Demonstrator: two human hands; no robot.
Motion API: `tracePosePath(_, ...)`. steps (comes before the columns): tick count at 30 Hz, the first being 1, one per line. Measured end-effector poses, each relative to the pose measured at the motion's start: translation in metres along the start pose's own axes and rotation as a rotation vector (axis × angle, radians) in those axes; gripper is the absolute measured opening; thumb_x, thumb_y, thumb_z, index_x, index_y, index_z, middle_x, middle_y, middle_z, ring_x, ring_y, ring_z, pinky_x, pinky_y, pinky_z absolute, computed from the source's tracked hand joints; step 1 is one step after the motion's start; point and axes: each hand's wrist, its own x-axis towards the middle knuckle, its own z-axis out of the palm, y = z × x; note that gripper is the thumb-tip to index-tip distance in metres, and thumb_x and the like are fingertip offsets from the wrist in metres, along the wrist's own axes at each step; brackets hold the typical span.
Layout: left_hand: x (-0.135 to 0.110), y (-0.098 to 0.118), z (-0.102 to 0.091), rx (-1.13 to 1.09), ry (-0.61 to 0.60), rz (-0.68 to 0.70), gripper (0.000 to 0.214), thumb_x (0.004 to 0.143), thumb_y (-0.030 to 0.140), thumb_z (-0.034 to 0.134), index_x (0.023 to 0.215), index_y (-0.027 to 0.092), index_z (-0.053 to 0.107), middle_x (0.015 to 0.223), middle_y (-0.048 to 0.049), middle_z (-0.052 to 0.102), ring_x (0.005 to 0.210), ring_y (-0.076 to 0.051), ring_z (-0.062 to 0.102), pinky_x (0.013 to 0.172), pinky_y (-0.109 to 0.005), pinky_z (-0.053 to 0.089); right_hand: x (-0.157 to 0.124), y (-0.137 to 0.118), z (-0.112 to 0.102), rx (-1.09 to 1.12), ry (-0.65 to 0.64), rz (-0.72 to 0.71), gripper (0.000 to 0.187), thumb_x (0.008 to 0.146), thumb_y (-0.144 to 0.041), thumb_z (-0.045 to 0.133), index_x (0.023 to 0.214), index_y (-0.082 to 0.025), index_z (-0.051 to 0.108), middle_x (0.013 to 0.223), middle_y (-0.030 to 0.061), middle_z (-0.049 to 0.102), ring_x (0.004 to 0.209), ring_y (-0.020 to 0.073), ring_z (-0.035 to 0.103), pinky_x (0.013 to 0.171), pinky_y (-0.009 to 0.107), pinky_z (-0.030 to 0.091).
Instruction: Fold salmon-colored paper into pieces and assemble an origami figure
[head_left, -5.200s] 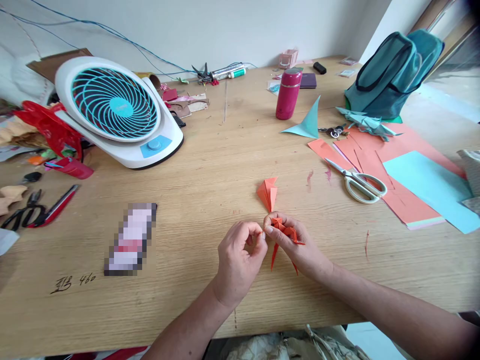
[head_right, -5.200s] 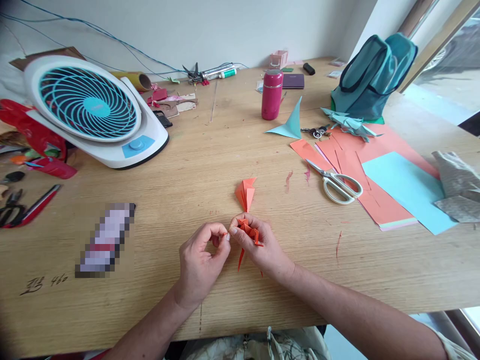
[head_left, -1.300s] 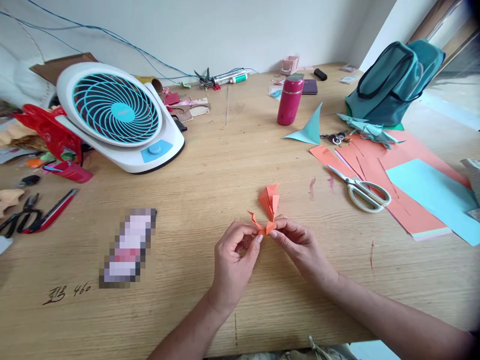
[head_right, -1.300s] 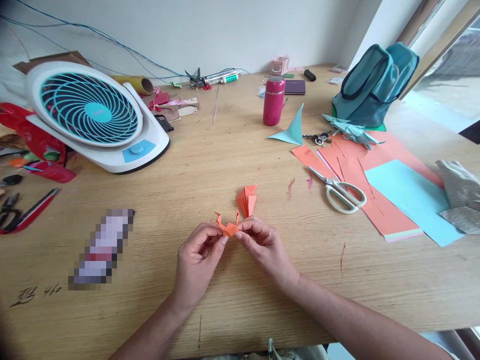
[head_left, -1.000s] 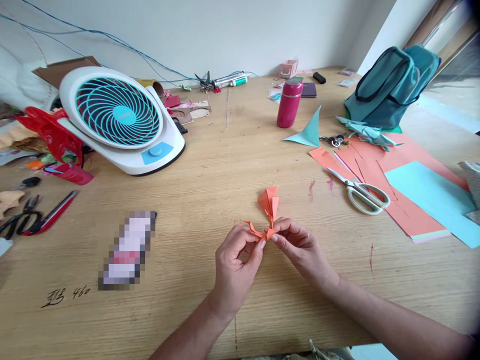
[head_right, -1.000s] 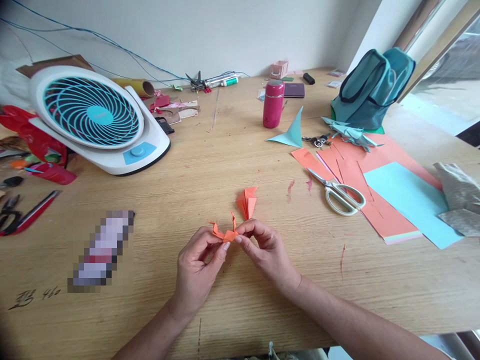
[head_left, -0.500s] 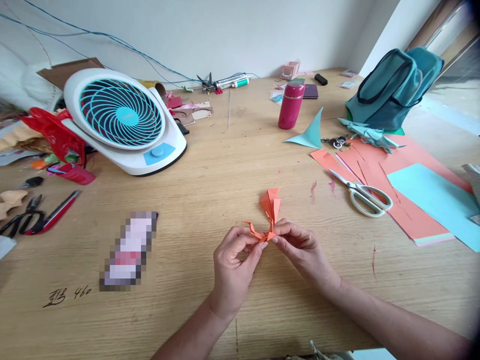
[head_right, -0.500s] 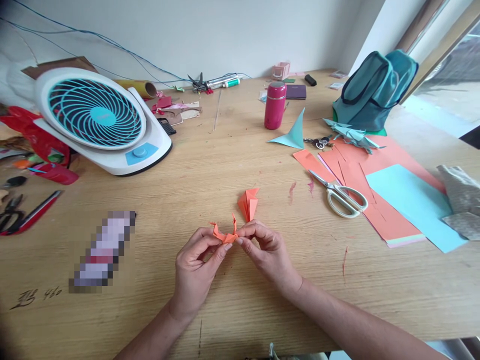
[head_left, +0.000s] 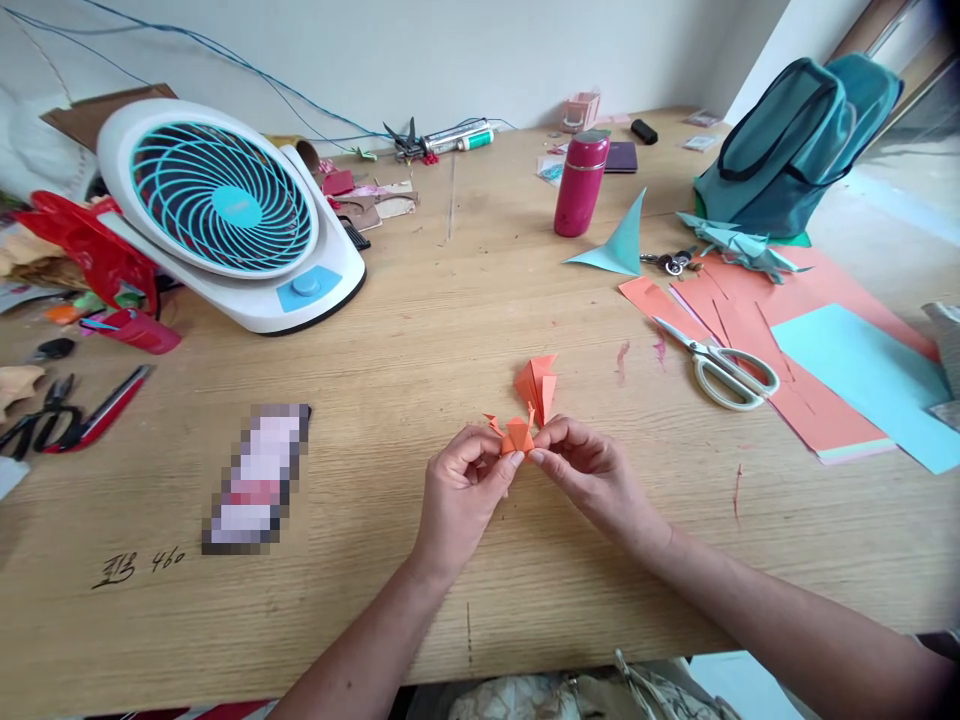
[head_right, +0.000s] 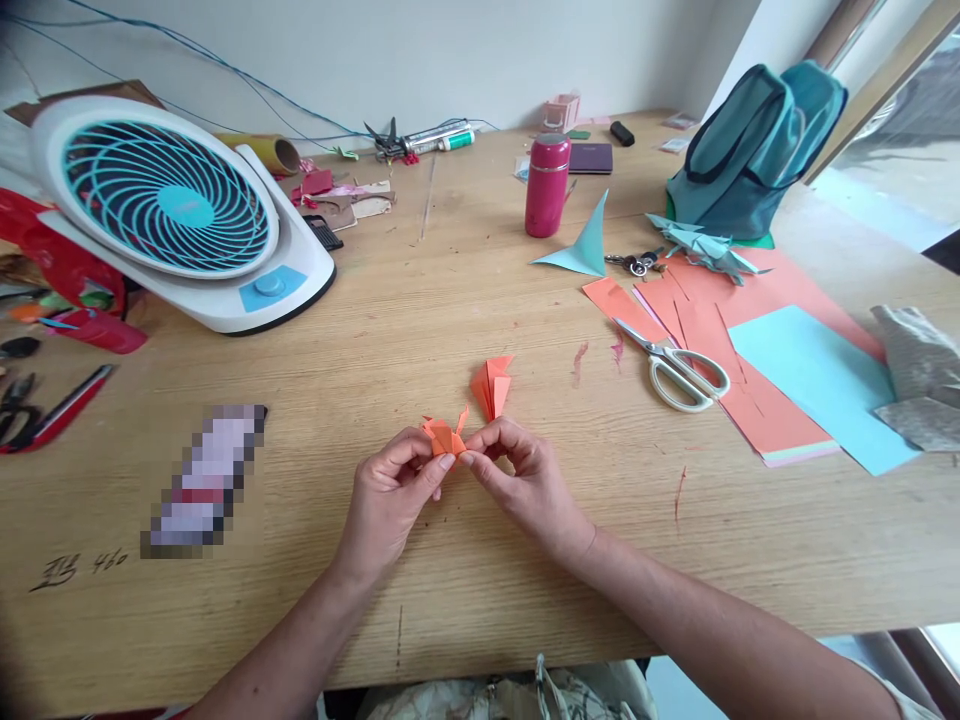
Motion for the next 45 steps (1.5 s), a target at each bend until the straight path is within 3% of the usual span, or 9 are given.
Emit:
tracePosePath(4, 0.0, -0.003, -0.002, -0.013, -0.024, -0.022, 0.015, 0.083, 0.023, 0.075, 0.07, 0.018, 0.071, 0.073, 0.0007, 0.062, 0.053, -0.007, 0.052, 0.045, -0.018, 0.048, 0.002, -0.001, -0.001, -0.016, -0.011, 0.012, 0.026, 0.088, -0.047, 0.074, 0.083, -0.022, 0.066, 0.082, 0.0011, 0.064, 0.077, 0.0164, 0.058, 0.075, 0.03, 0.048)
tracePosePath(12, -0.003, 0.004, 0.0, 0.14, 0.043, 0.116, 0.017, 0.082, 0.019, 0.076, 0.066, 0.018, 0.069, 0.074, -0.0005, 0.064, 0.064, -0.01, 0.058, 0.055, -0.02, 0.047, 0.002, -0.009, 0.001, 0.045, -0.033, 0.06, 0.029, 0.084, -0.046, 0.077, 0.082, -0.02, 0.065, 0.079, 0.0001, 0.063, 0.074, 0.0144, 0.056, 0.071, 0.027, 0.045)
tracePosePath(16, 0.001, 0.003, -0.002, 0.025, 0.037, -0.011, 0.019, 0.082, 0.022, 0.074, 0.065, 0.017, 0.067, 0.073, 0.0004, 0.062, 0.066, -0.01, 0.054, 0.059, -0.021, 0.042, 0.004, -0.012, 0.0, 0.084, -0.038, 0.074, 0.026, 0.086, -0.046, 0.076, 0.085, -0.021, 0.068, 0.081, 0.0, 0.063, 0.075, 0.0139, 0.054, 0.071, 0.026, 0.045)
tracePosePath(22, 0.006, -0.001, -0.006, -0.34, 0.117, -0.285, 0.017, 0.074, 0.03, 0.082, 0.069, 0.017, 0.074, 0.07, 0.001, 0.066, 0.071, -0.01, 0.053, 0.074, -0.023, 0.043, 0.006, -0.015, -0.005, 0.04, -0.034, 0.106, 0.024, 0.09, -0.045, 0.071, 0.095, -0.022, 0.07, 0.088, 0.0015, 0.066, 0.08, 0.0143, 0.057, 0.073, 0.026, 0.046)
tracePosePath(29, 0.006, 0.001, -0.007, -0.524, 0.049, -0.454, 0.026, 0.066, 0.039, 0.09, 0.075, 0.018, 0.078, 0.071, 0.0004, 0.068, 0.07, -0.01, 0.053, 0.071, -0.023, 0.044, 0.002, -0.009, 0.001, 0.042, -0.122, 0.058, 0.02, 0.09, -0.04, 0.072, 0.096, -0.021, 0.067, 0.091, 0.0016, 0.067, 0.081, 0.0139, 0.061, 0.076, 0.027, 0.05)
tracePosePath(37, 0.005, 0.0, -0.006, -0.489, -0.029, -0.454, 0.027, 0.069, 0.042, 0.088, 0.078, 0.018, 0.077, 0.077, -0.0007, 0.067, 0.075, -0.012, 0.054, 0.072, -0.024, 0.044, -0.001, -0.016, 0.0, -0.207, -0.101, -0.125, 0.007, 0.094, -0.027, 0.067, 0.09, -0.021, 0.064, 0.082, -0.0009, 0.063, 0.076, 0.0124, 0.055, 0.074, 0.027, 0.046)
tracePosePath(41, 0.004, 0.001, -0.007, -0.464, -0.107, -0.415, 0.025, 0.074, 0.041, 0.086, 0.083, 0.019, 0.08, 0.077, -0.0012, 0.065, 0.076, -0.012, 0.051, 0.075, -0.024, 0.043, -0.002, -0.016, -0.001, -0.085, -0.17, -0.062, 0.01, 0.094, -0.03, 0.068, 0.095, -0.021, 0.063, 0.085, -0.0003, 0.062, 0.077, 0.0124, 0.057, 0.071, 0.026, 0.047)
tracePosePath(45, 0.004, 0.002, -0.005, -0.46, -0.141, -0.351, 0.023, 0.077, 0.042, 0.084, 0.082, 0.02, 0.081, 0.069, 0.0017, 0.057, 0.063, -0.008, 0.039, 0.062, -0.021, 0.036, -0.003, -0.014, -0.002, -0.078, -0.16, -0.105, 0.006, 0.096, -0.026, 0.065, 0.095, -0.022, 0.062, 0.086, 0.0002, 0.063, 0.079, 0.013, 0.06, 0.073, 0.027, 0.05)
